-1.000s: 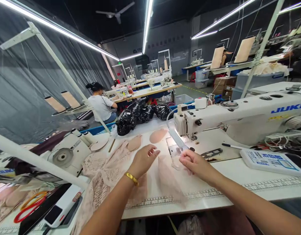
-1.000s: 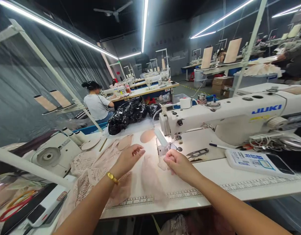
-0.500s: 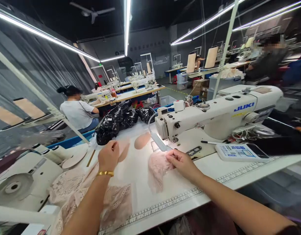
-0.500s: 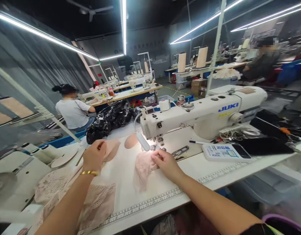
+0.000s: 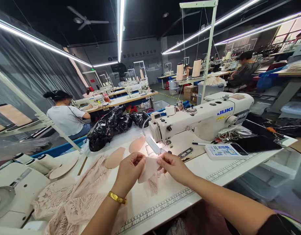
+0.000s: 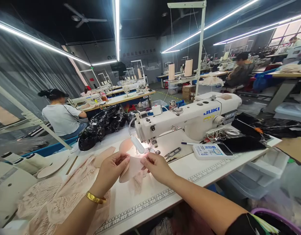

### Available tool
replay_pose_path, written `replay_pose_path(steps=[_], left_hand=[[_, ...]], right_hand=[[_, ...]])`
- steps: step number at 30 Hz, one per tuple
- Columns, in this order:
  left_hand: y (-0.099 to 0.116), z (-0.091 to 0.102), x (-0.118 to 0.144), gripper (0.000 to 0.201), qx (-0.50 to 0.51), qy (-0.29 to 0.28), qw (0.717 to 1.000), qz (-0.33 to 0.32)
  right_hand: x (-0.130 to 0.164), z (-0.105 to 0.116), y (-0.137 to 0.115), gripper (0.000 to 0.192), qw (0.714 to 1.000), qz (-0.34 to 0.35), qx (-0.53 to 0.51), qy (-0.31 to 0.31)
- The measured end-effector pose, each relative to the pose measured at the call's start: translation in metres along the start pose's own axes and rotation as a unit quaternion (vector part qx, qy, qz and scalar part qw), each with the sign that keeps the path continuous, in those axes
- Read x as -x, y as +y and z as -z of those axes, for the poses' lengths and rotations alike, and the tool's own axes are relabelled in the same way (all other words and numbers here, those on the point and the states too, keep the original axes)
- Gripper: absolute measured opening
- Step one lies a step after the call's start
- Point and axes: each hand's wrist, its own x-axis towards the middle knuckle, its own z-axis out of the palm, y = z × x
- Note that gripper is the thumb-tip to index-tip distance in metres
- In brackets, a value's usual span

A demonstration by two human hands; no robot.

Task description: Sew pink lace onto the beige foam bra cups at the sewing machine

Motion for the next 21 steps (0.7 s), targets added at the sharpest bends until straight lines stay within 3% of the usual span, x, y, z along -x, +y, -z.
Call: replay_pose_path(steps=[3,6,10,12,15,17,18,19,21], left_hand=[[0.006,0.004,0.018,0.026,-0.050,-0.020,0.998,-0.021],[0.021,0.011,0.041,0.041,-0.082,-0.061,0.991,-0.088],[0.036,0.014,0.057,0.081,0.024,-0.246,0.963,-0.107],[0.036,0.012,0.057,0.074,0.105,-0.323,0.935,-0.103],[0.029,0.009,0.054,0.053,0.196,-0.385,0.899,-0.075],[0.023,0.010,0.053,0.049,0.220,-0.385,0.896,-0.016],[0.020,0.013,0.052,0.046,0.217,-0.360,0.908,0.009],[0.017,0.016,0.051,0.043,0.199,-0.313,0.928,0.019],[0.011,0.026,0.047,0.036,0.110,-0.175,0.978,-0.030]], right_hand=[[0.010,-0.002,-0.021,0.028,0.994,0.031,0.105,-0.023],[0.025,-0.003,-0.059,0.018,0.963,0.071,0.234,-0.110],[0.037,-0.002,-0.115,0.010,0.904,0.114,0.315,-0.267],[0.037,-0.001,-0.134,0.009,0.881,0.117,0.335,-0.315],[0.032,0.004,-0.148,0.008,0.862,0.129,0.379,-0.311],[0.028,0.007,-0.150,0.005,0.856,0.149,0.418,-0.265],[0.026,0.008,-0.148,0.004,0.852,0.163,0.442,-0.229],[0.025,0.008,-0.145,0.005,0.847,0.181,0.463,-0.188],[0.023,0.003,-0.134,0.009,0.832,0.237,0.489,-0.109]])
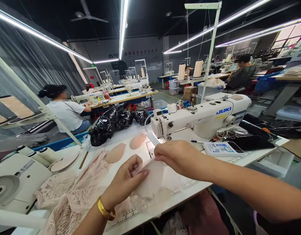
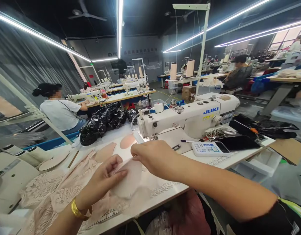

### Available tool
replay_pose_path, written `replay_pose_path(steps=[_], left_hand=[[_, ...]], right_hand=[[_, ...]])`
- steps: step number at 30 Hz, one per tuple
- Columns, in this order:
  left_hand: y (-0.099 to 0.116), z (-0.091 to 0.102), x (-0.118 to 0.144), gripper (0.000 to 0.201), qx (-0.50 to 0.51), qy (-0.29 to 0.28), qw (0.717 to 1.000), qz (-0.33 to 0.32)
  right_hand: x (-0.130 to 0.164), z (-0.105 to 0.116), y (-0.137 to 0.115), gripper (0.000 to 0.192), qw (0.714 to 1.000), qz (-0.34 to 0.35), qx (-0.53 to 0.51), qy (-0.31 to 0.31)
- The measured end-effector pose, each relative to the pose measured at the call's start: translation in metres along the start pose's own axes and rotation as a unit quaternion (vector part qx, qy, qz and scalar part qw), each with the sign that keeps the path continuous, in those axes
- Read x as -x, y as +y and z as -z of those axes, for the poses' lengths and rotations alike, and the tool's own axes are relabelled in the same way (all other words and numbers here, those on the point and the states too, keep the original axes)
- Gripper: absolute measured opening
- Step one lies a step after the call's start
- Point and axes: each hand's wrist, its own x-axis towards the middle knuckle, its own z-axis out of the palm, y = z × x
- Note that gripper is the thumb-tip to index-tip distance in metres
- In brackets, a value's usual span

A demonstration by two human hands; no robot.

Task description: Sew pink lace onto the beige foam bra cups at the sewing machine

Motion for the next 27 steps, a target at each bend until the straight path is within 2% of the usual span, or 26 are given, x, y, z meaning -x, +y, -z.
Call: replay_pose_path(steps=[1,2,4,5,6,7,9,11,12,14,17,20,23,27], left_hand=[[-0.002,0.006,0.000,0.031,-0.079,0.069,0.993,-0.049],[-0.003,0.012,0.000,0.026,-0.166,0.130,0.971,-0.112],[-0.008,0.020,0.000,0.017,-0.334,0.200,0.888,-0.243],[-0.011,0.022,0.000,0.017,-0.403,0.202,0.844,-0.289],[-0.014,0.021,0.000,0.018,-0.459,0.183,0.812,-0.311],[-0.017,0.018,0.000,0.016,-0.498,0.145,0.797,-0.308],[-0.024,0.008,-0.003,0.009,-0.534,0.039,0.806,-0.253],[-0.029,-0.004,-0.013,0.011,-0.534,-0.042,0.820,-0.203],[-0.031,-0.010,-0.020,0.007,-0.533,-0.065,0.821,-0.194],[-0.036,-0.018,-0.040,0.017,-0.540,-0.086,0.816,-0.186],[-0.044,-0.026,-0.069,0.020,-0.561,-0.106,0.807,-0.150],[-0.055,-0.031,-0.084,0.019,-0.567,-0.094,0.806,-0.139],[-0.067,-0.035,-0.085,0.026,-0.532,-0.045,0.828,-0.170],[-0.075,-0.036,-0.084,0.027,-0.472,-0.013,0.848,-0.240]], right_hand=[[0.000,-0.009,0.001,0.012,0.999,0.017,0.010,0.041],[0.001,-0.020,0.004,0.016,0.996,0.039,0.009,0.077],[0.004,-0.048,0.013,0.022,0.988,0.079,-0.014,0.129],[0.007,-0.063,0.021,0.025,0.985,0.093,-0.020,0.141],[0.009,-0.078,0.031,0.027,0.983,0.106,-0.016,0.147],[0.012,-0.092,0.043,0.030,0.984,0.118,-0.004,0.133],[0.019,-0.116,0.071,0.031,0.989,0.135,0.020,0.063],[0.024,-0.129,0.099,0.029,0.991,0.132,0.011,-0.019],[0.026,-0.132,0.111,0.028,0.991,0.128,-0.003,-0.050],[0.026,-0.132,0.131,0.030,0.989,0.117,-0.036,-0.086],[0.023,-0.123,0.149,0.035,0.986,0.132,-0.050,-0.087],[0.022,-0.115,0.155,0.037,0.985,0.168,-0.014,-0.040],[0.026,-0.111,0.155,0.035,0.986,0.164,0.018,-0.016],[0.031,-0.106,0.152,0.028,0.986,0.153,0.045,-0.038]])
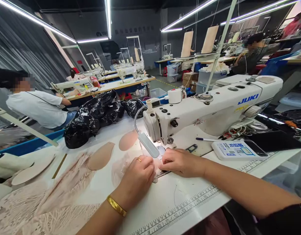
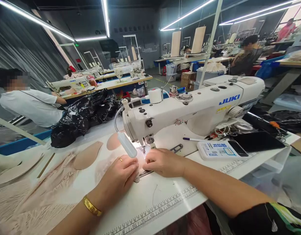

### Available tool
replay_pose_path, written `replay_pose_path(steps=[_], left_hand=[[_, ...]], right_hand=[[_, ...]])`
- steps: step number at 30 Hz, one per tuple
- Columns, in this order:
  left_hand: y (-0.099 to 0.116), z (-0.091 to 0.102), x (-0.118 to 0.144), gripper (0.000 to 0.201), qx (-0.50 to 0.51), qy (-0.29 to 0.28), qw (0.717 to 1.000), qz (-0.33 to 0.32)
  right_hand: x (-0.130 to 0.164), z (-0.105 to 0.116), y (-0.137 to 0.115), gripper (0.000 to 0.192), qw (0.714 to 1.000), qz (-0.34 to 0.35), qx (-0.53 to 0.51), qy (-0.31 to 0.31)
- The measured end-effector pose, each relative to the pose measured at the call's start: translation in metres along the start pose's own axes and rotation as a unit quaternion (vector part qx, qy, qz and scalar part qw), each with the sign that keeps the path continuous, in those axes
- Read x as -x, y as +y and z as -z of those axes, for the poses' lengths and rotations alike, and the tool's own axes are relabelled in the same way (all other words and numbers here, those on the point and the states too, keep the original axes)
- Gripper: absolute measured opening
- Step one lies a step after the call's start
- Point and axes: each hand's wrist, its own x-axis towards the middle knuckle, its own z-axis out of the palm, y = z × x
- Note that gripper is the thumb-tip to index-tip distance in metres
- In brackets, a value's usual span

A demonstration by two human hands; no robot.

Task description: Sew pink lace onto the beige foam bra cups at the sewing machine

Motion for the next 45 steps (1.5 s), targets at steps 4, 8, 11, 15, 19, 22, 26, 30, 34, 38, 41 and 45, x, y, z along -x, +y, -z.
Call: replay_pose_path(steps=[4,8,11,15,19,22,26,30,34,38,41,45], left_hand=[[-0.001,-0.001,-0.002,0.026,0.018,-0.002,1.000,-0.007],[-0.001,0.000,-0.002,0.026,0.007,-0.025,1.000,-0.011],[-0.001,0.000,-0.002,0.026,0.007,-0.019,1.000,-0.014],[0.000,-0.003,-0.005,0.023,0.019,0.015,0.999,-0.027],[-0.002,-0.008,-0.007,0.023,0.043,0.052,0.996,-0.066],[-0.004,-0.011,-0.009,0.024,0.038,0.057,0.996,-0.057],[-0.009,-0.014,-0.015,0.029,0.027,0.047,0.998,-0.020],[-0.015,-0.018,-0.024,0.027,0.035,0.065,0.997,-0.006],[-0.021,-0.021,-0.029,0.025,0.042,0.085,0.995,-0.007],[-0.024,-0.023,-0.030,0.024,0.057,0.095,0.994,-0.009],[-0.025,-0.022,-0.030,0.023,0.062,0.089,0.994,-0.011],[-0.026,-0.018,-0.031,0.024,0.059,0.064,0.996,-0.003]], right_hand=[[0.000,0.005,-0.001,0.025,1.000,-0.013,-0.004,-0.026],[0.000,0.007,-0.002,0.024,1.000,-0.018,-0.010,-0.022],[0.001,0.008,-0.002,0.024,1.000,-0.016,-0.012,-0.017],[0.001,0.008,-0.003,0.026,1.000,-0.013,-0.018,-0.018],[0.000,0.008,-0.003,0.027,0.999,-0.028,-0.012,-0.026],[-0.001,0.005,-0.002,0.025,0.998,-0.049,-0.001,-0.031],[-0.003,-0.001,0.001,0.024,0.997,-0.082,0.001,-0.013],[-0.008,-0.003,0.002,0.023,0.993,-0.119,0.004,0.000],[-0.011,-0.001,0.001,0.025,0.989,-0.150,0.010,0.002],[-0.008,-0.002,0.003,0.027,0.991,-0.132,0.015,-0.001],[-0.005,-0.005,0.005,0.026,0.993,-0.116,0.014,-0.007],[-0.004,-0.006,0.005,0.027,0.993,-0.115,0.012,-0.008]])
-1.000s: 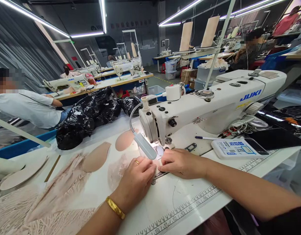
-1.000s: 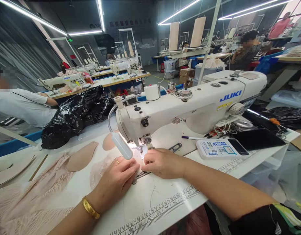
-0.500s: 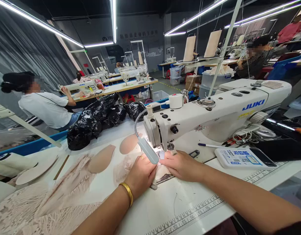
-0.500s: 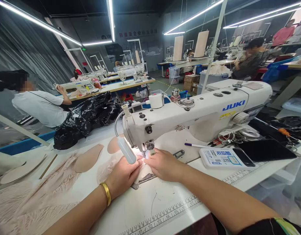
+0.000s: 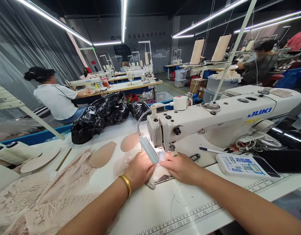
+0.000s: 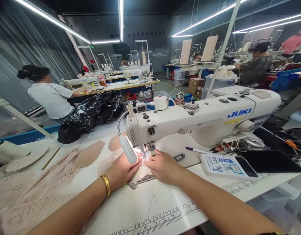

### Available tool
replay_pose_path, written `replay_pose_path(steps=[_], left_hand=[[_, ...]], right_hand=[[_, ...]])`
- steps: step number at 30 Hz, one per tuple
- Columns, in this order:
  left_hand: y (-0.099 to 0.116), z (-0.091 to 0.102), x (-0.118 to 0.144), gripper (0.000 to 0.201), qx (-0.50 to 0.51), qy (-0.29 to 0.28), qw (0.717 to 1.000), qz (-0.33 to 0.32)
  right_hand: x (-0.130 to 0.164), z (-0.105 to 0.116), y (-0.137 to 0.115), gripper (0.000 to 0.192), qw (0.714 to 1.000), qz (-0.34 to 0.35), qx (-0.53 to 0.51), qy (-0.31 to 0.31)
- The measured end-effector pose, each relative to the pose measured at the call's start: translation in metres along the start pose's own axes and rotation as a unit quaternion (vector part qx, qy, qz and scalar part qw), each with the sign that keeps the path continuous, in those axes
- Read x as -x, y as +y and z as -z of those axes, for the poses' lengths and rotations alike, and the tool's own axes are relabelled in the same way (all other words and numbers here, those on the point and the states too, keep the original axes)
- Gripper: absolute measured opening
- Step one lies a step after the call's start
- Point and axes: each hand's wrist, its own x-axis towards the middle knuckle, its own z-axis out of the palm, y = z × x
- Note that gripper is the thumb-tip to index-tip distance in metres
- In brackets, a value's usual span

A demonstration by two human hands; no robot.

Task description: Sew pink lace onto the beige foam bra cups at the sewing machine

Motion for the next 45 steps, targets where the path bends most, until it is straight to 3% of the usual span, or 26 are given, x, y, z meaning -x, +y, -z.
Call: replay_pose_path(steps=[11,14,16,19,20,21,22,23,24,25,26,27,29,31,33,35,37,39,41,45], left_hand=[[-0.004,0.009,-0.012,0.020,-0.038,-0.035,0.997,0.061],[-0.004,0.015,-0.003,0.022,-0.026,-0.022,0.996,0.082],[0.006,0.023,0.010,0.023,-0.013,-0.011,0.996,0.090],[0.047,0.033,0.039,0.022,0.054,0.006,0.994,0.099],[0.064,0.033,0.050,0.019,0.133,0.015,0.983,0.123],[0.082,0.031,0.060,0.020,0.248,0.006,0.953,0.175],[0.099,0.028,0.069,0.026,0.385,-0.022,0.891,0.239],[0.113,0.024,0.076,0.044,0.534,-0.066,0.789,0.297],[0.124,0.020,0.080,0.058,0.635,-0.054,0.683,0.357],[0.130,0.017,0.082,0.063,0.697,-0.013,0.594,0.401],[0.133,0.015,0.081,0.063,0.734,0.049,0.523,0.431],[0.133,0.014,0.079,0.058,0.742,0.127,0.479,0.451],[0.127,0.018,0.072,0.046,0.722,0.255,0.445,0.464],[0.120,0.024,0.066,0.042,0.700,0.302,0.438,0.477],[0.117,0.029,0.062,0.037,0.710,0.284,0.411,0.495],[0.117,0.030,0.060,0.032,0.747,0.257,0.363,0.495],[0.120,0.030,0.059,0.031,0.776,0.250,0.321,0.482],[0.124,0.028,0.057,0.026,0.771,0.272,0.320,0.480],[0.126,0.027,0.057,0.021,0.749,0.287,0.341,0.490],[0.127,0.024,0.055,0.022,0.737,0.281,0.362,0.497]], right_hand=[[0.003,0.000,-0.002,0.026,0.998,-0.008,-0.065,0.021],[0.002,0.005,-0.015,0.020,0.980,-0.083,-0.181,0.015],[-0.001,0.006,-0.027,0.014,0.929,-0.184,-0.321,-0.012],[-0.010,0.005,-0.047,0.034,0.800,-0.291,-0.525,-0.021],[-0.013,0.005,-0.055,0.041,0.764,-0.306,-0.569,-0.004],[-0.015,0.005,-0.063,0.045,0.735,-0.314,-0.601,0.020],[-0.016,0.005,-0.072,0.049,0.713,-0.318,-0.624,0.045],[-0.015,0.006,-0.082,0.053,0.695,-0.317,-0.642,0.066],[-0.012,0.007,-0.092,0.057,0.681,-0.316,-0.656,0.083],[-0.007,0.008,-0.102,0.060,0.672,-0.313,-0.665,0.095],[-0.001,0.009,-0.111,0.064,0.668,-0.310,-0.668,0.103],[0.007,0.010,-0.120,0.067,0.670,-0.306,-0.669,0.102],[0.024,0.009,-0.132,0.071,0.679,-0.293,-0.667,0.087],[0.038,0.007,-0.138,0.074,0.678,-0.279,-0.677,0.069],[0.044,0.005,-0.139,0.077,0.656,-0.282,-0.696,0.076],[0.045,0.006,-0.136,0.081,0.636,-0.301,-0.703,0.103],[0.044,0.007,-0.134,0.085,0.634,-0.314,-0.695,0.128],[0.044,0.007,-0.132,0.086,0.641,-0.318,-0.684,0.141],[0.046,0.005,-0.131,0.083,0.641,-0.316,-0.684,0.148],[0.049,0.000,-0.129,0.079,0.619,-0.305,-0.707,0.154]])
